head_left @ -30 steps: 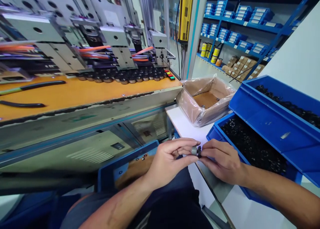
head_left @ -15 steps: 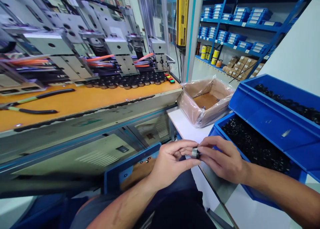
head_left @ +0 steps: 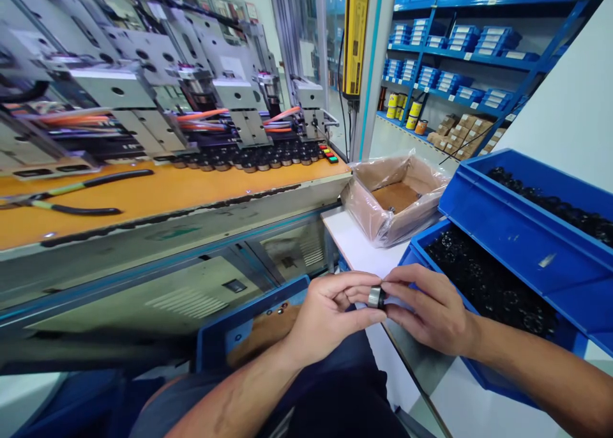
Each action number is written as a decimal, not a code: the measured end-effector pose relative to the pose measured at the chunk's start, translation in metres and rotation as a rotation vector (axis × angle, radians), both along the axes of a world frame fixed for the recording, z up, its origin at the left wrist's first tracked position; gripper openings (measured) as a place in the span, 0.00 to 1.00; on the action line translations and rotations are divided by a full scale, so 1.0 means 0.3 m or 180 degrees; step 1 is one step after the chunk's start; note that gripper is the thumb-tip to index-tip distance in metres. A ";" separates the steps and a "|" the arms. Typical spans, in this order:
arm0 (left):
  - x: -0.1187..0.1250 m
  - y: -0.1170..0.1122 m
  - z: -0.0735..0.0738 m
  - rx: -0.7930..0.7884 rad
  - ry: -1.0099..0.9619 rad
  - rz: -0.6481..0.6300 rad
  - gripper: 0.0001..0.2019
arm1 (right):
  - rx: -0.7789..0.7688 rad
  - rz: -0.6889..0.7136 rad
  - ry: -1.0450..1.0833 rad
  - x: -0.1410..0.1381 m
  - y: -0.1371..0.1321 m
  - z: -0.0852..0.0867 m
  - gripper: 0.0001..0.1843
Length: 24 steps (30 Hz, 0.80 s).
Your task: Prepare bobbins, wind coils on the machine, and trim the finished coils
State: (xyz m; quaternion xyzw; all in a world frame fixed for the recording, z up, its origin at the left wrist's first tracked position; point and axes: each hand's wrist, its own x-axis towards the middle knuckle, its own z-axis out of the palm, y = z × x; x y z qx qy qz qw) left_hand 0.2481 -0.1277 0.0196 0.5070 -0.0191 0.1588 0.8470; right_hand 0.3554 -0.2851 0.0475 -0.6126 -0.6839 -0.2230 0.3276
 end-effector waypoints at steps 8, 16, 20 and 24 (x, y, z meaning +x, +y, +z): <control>0.003 0.007 -0.024 -0.0001 -0.0034 -0.0060 0.21 | -0.0029 -0.0007 -0.0025 -0.003 0.000 0.006 0.10; 0.001 0.010 -0.036 -0.0031 -0.0083 -0.0064 0.22 | -0.0078 -0.0012 -0.0017 0.000 0.001 0.002 0.12; -0.001 0.014 -0.036 -0.0044 -0.0078 -0.0063 0.22 | -0.0084 0.0010 -0.0063 0.002 0.000 -0.008 0.12; -0.001 0.016 -0.034 -0.0053 -0.0067 -0.0042 0.22 | -0.0111 -0.0008 -0.0051 0.002 0.000 -0.013 0.12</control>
